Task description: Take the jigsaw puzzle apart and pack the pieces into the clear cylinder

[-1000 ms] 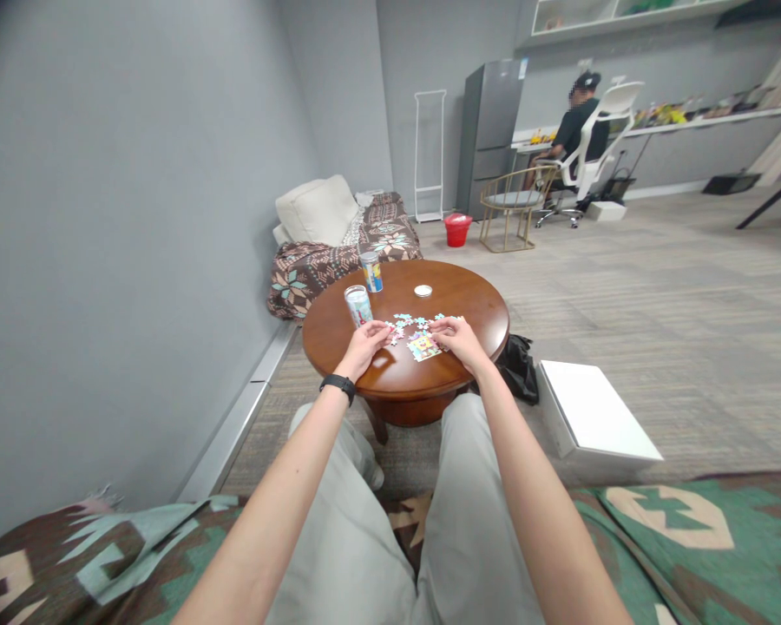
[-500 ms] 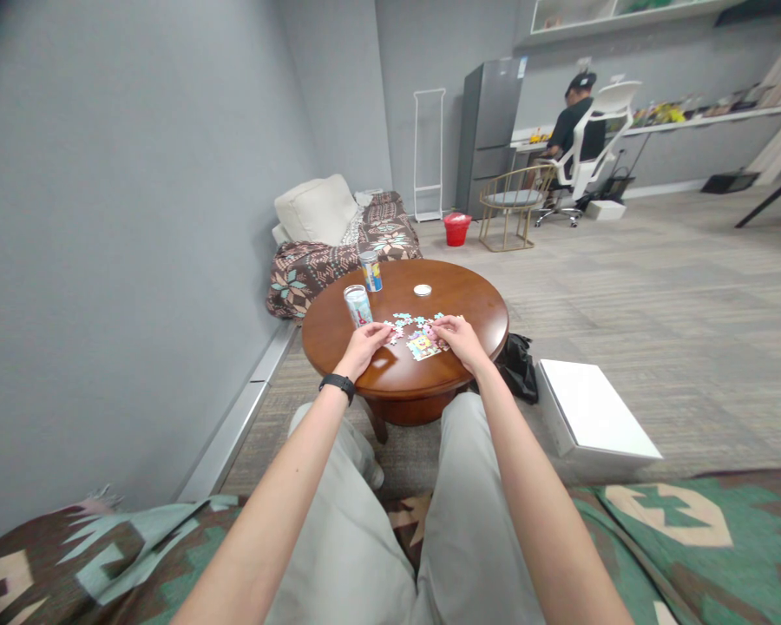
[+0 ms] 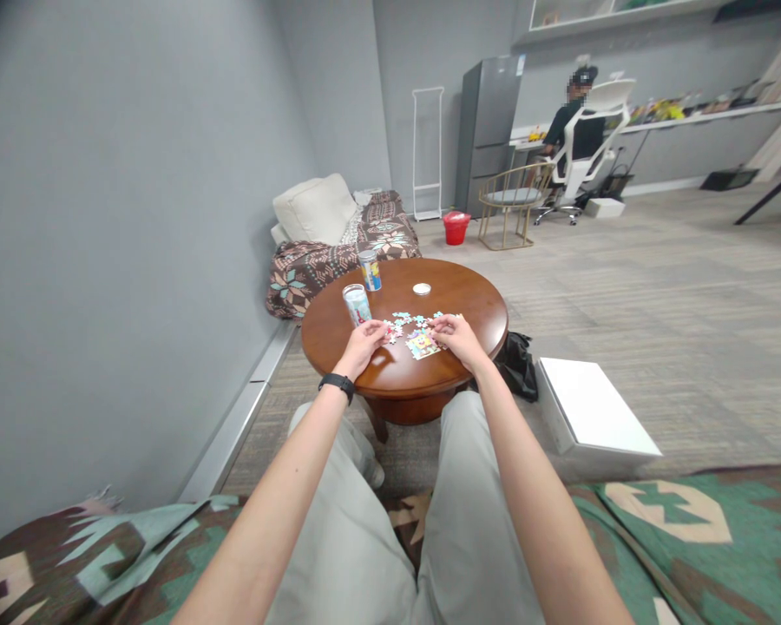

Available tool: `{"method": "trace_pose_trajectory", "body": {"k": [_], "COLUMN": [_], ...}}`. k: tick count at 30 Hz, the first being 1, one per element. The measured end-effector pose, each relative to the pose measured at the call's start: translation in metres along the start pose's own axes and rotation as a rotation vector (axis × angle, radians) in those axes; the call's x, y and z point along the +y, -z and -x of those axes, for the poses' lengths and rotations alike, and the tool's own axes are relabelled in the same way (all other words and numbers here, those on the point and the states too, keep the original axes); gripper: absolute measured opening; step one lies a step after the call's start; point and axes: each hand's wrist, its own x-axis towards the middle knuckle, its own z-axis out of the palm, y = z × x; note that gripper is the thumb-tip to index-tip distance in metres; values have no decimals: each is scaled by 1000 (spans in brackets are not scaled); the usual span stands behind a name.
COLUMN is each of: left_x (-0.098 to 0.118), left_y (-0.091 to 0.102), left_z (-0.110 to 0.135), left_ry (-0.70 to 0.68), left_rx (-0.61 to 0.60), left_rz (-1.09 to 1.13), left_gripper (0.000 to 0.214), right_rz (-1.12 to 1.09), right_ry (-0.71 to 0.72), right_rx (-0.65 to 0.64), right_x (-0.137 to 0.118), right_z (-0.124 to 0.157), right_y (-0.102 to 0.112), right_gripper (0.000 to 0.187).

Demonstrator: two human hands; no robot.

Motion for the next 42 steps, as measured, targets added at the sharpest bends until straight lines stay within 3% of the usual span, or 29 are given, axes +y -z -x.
{"method": "trace_pose_trajectory", "body": {"k": [10, 16, 26, 31, 36, 39, 42], "left_x": [-4, -1, -3, -4, -4, -4, -5], "left_y": [3, 0, 0, -3, -7, -8, -9], "left_z": [-1, 0, 1, 0, 3, 4, 3], "left_ry": [-19, 20, -92, -176, -236, -248, -267], "left_rx": [-57, -8, 59, 48, 34, -24, -35], "left_rz": [-16, -9, -158, -330, -467, -584, -727], "left_gripper": [37, 37, 25, 12, 14, 5, 8], "right_rz": [64, 47, 46, 164, 319, 483, 664], "right_ry": [-11, -13, -18, 9, 87, 137, 142], "right_rx": [45, 42, 70, 131, 206, 265, 350], "right_x": [-4, 0, 3, 6, 11, 14, 15], "right_z": [2, 1, -2, -1, -2, -2, 0], "right_y": [-3, -1, -1, -2, -2, -1, -2], "right_gripper": [39, 30, 34, 39, 27, 16, 15]}}
